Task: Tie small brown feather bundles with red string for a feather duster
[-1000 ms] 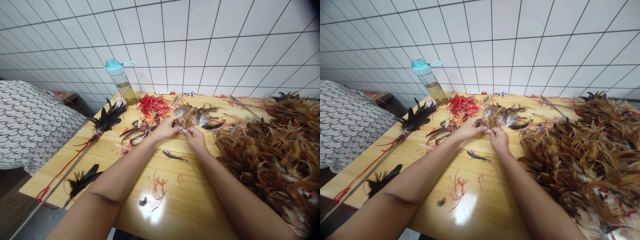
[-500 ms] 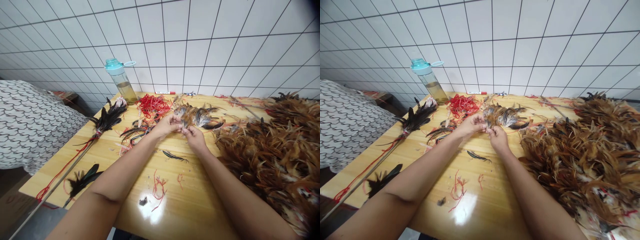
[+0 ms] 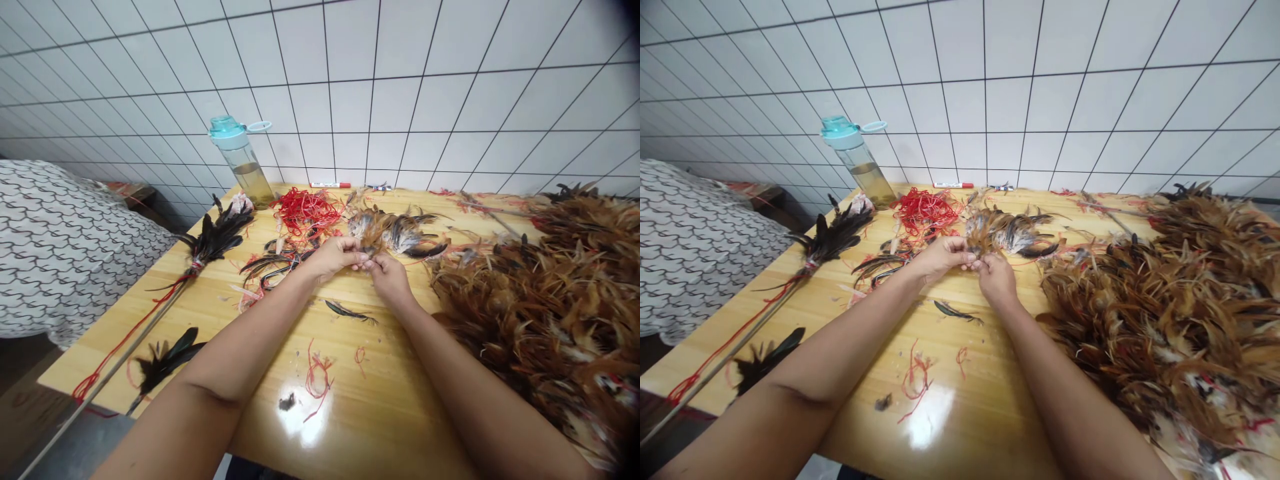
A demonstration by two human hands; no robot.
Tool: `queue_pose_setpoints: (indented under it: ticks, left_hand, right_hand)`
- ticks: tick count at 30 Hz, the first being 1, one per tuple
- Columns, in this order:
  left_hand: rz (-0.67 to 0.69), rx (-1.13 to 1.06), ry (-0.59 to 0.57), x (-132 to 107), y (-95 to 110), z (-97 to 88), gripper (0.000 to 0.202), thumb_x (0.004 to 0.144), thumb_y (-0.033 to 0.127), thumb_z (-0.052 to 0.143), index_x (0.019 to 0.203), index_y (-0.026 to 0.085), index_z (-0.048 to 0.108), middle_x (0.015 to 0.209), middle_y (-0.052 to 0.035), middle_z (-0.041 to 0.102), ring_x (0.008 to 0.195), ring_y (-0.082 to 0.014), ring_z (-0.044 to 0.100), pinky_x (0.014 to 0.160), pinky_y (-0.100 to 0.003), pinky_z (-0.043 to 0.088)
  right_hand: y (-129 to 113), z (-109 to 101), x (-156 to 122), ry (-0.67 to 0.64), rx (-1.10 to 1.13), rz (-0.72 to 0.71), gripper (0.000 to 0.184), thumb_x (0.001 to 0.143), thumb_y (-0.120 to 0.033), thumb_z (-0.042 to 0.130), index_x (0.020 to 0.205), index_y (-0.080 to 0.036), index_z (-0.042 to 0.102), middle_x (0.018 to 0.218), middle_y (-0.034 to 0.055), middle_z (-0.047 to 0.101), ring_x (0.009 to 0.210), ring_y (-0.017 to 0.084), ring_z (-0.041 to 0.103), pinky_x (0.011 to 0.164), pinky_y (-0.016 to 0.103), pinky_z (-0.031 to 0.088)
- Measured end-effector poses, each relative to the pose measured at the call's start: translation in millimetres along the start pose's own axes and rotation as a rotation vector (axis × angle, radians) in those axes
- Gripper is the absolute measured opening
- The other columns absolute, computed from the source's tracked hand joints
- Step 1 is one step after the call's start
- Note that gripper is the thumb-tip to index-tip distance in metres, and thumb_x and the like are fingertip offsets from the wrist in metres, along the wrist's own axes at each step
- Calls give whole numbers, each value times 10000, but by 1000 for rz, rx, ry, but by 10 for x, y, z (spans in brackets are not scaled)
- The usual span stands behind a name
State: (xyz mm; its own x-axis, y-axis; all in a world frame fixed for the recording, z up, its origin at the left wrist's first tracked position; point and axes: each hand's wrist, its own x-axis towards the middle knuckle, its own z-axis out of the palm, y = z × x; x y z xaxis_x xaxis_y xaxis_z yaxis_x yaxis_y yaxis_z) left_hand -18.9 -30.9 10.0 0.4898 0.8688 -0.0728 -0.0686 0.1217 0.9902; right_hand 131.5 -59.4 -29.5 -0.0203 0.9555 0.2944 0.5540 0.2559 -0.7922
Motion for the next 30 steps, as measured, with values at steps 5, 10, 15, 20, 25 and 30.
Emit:
queue_pose_setpoints:
  ticks: [5, 10, 15, 20, 25, 30]
  left_hand:
    - [10, 2, -53, 3, -16, -47, 378, 567, 343, 831, 683, 89, 576, 620, -17, 619, 572, -79, 552, 558, -212, 400]
    - [1, 47, -157, 17, -23, -140, 366, 604, 350, 815, 751, 76, 622, 649, -30, 623, 589, -85, 549, 569, -218, 401]
    - [5, 15, -146, 48, -67, -141, 379, 596, 385, 817, 683, 75, 616, 601, -9, 596, 535, -59, 505, 535, -200, 379]
    - [-36, -261, 16, 51, -62, -132, 390, 564, 341, 847, 660, 84, 570, 557, 4, 575, 511, -53, 518, 542, -191, 401]
    - [-109, -380, 29, 38, -45, -145, 349, 593, 280, 839, 660, 85, 557, 566, -1, 583, 535, -55, 547, 550, -176, 428]
    - [-134, -382, 8, 34, -56, -103, 355, 579, 291, 846, 645, 73, 574, 568, -11, 590, 523, -54, 548, 534, -170, 435]
  right_hand:
    - [33, 1, 0, -63, -59, -29, 189, 801, -222, 495, 664, -196, 622, 724, 49, 632, 743, 195, 572, 719, 318, 433]
    - [46, 11, -5, -104, -44, -45, 191, 811, -221, 526, 667, -197, 649, 769, 54, 669, 780, 191, 601, 761, 312, 447]
    - [4, 6, 2, -103, 132, -25, 154, 788, -258, 578, 679, -208, 675, 781, 39, 701, 796, 186, 618, 787, 321, 461]
    - [3, 15, 5, -89, 317, 40, 158, 760, -333, 617, 769, -203, 706, 817, 43, 718, 815, 192, 632, 796, 343, 476]
    - [22, 31, -2, -19, 322, 80, 169, 719, -348, 639, 757, -191, 688, 740, 35, 685, 730, 172, 589, 668, 297, 462]
    - [-10, 15, 0, -42, 373, 93, 195, 725, -369, 620, 754, -184, 673, 731, 32, 667, 689, 156, 560, 628, 273, 435]
